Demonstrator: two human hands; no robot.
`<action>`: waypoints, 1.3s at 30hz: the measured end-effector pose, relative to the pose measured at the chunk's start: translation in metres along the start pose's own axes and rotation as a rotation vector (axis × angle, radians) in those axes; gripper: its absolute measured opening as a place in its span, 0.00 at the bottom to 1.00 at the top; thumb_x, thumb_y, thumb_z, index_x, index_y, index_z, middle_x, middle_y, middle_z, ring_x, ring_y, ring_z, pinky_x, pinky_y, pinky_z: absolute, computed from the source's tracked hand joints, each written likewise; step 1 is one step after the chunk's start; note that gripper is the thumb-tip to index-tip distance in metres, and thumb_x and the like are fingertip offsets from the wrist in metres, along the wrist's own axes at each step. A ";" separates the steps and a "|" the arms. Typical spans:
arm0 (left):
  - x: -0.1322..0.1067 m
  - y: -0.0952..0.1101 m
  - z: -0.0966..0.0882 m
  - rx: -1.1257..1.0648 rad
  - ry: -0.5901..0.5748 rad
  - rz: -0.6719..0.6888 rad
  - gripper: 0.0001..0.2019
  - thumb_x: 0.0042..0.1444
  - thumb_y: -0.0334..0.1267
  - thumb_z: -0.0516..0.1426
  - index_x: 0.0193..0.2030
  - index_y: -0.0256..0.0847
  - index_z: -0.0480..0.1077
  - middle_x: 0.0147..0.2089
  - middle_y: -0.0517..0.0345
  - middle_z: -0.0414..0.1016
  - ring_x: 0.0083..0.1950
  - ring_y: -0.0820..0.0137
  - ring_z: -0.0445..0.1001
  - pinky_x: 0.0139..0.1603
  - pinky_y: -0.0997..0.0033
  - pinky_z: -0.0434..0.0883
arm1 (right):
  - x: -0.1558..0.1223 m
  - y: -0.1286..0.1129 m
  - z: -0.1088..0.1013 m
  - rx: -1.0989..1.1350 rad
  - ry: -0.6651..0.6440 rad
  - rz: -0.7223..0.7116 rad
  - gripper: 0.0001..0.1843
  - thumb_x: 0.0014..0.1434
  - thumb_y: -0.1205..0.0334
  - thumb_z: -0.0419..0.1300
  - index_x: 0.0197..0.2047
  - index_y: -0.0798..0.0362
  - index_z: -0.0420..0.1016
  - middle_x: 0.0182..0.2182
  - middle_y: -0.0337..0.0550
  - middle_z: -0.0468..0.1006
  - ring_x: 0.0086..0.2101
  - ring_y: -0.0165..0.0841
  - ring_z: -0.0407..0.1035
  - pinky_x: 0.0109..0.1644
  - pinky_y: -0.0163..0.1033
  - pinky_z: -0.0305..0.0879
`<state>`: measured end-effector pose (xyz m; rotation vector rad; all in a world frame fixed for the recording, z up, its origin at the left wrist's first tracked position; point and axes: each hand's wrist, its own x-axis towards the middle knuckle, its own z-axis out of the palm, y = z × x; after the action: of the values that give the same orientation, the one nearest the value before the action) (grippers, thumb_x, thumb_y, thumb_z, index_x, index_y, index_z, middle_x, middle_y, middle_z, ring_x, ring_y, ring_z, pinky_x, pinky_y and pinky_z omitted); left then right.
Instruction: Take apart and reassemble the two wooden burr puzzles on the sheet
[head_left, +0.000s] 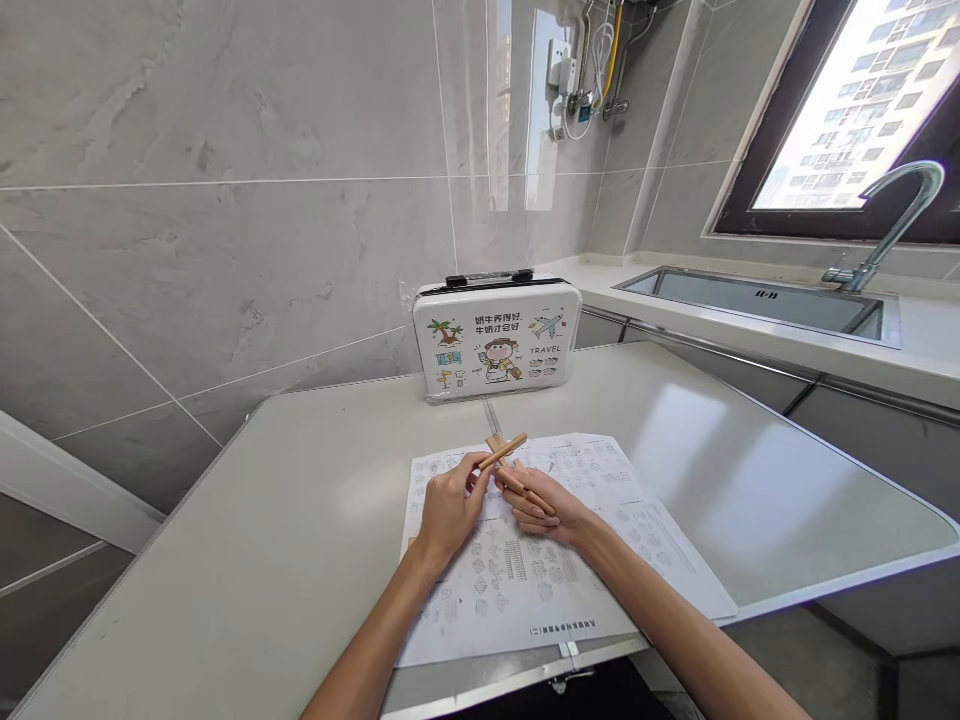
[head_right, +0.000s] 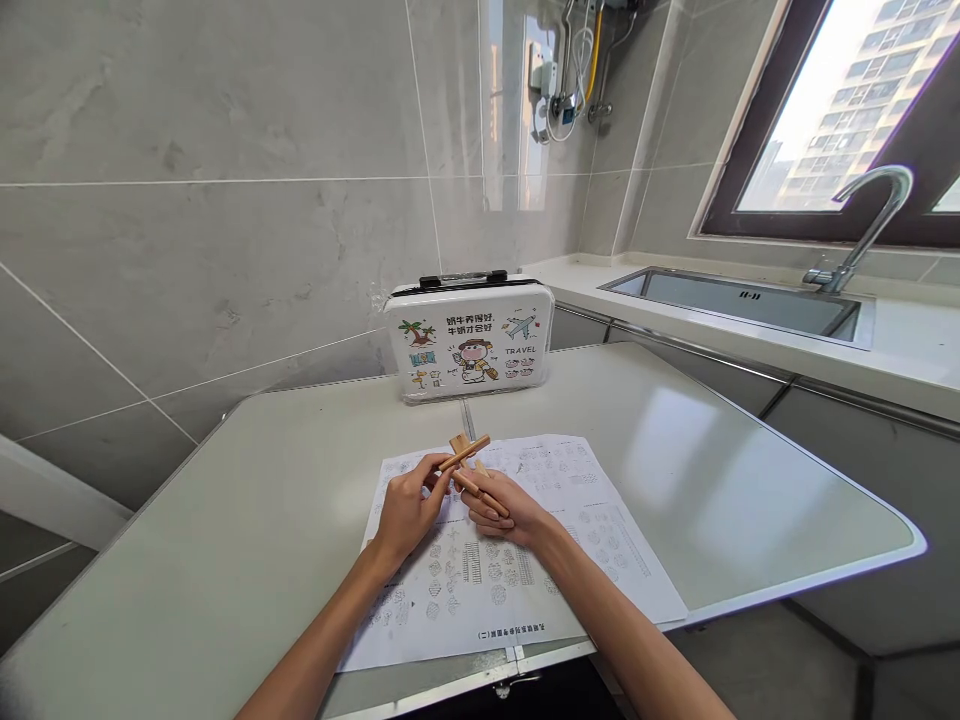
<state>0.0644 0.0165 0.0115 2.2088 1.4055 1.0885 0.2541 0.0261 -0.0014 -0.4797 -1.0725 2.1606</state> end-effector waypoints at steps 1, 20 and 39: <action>0.000 0.000 0.000 -0.004 -0.004 0.001 0.12 0.72 0.45 0.52 0.53 0.47 0.73 0.33 0.60 0.81 0.32 0.68 0.80 0.35 0.72 0.72 | 0.000 0.000 0.000 -0.001 0.000 0.002 0.24 0.67 0.42 0.64 0.31 0.50 0.63 0.10 0.22 0.57 0.10 0.20 0.38 0.12 0.28 0.35; 0.003 0.002 -0.001 -0.123 0.089 -0.118 0.12 0.71 0.48 0.53 0.52 0.46 0.73 0.34 0.59 0.81 0.32 0.67 0.80 0.36 0.71 0.74 | 0.000 0.003 0.002 -0.070 -0.009 0.004 0.23 0.68 0.40 0.61 0.40 0.54 0.72 0.11 0.22 0.58 0.10 0.20 0.38 0.13 0.29 0.37; 0.015 -0.010 -0.008 -0.693 0.217 -0.422 0.22 0.65 0.58 0.56 0.53 0.41 0.70 0.52 0.45 0.81 0.35 0.69 0.82 0.30 0.72 0.76 | 0.007 0.004 -0.010 -0.021 0.397 -0.279 0.25 0.57 0.42 0.72 0.29 0.51 0.66 0.24 0.33 0.61 0.24 0.26 0.54 0.26 0.33 0.57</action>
<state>0.0562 0.0334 0.0176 1.2790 1.2352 1.4035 0.2537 0.0349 -0.0109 -0.6910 -0.8809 1.7199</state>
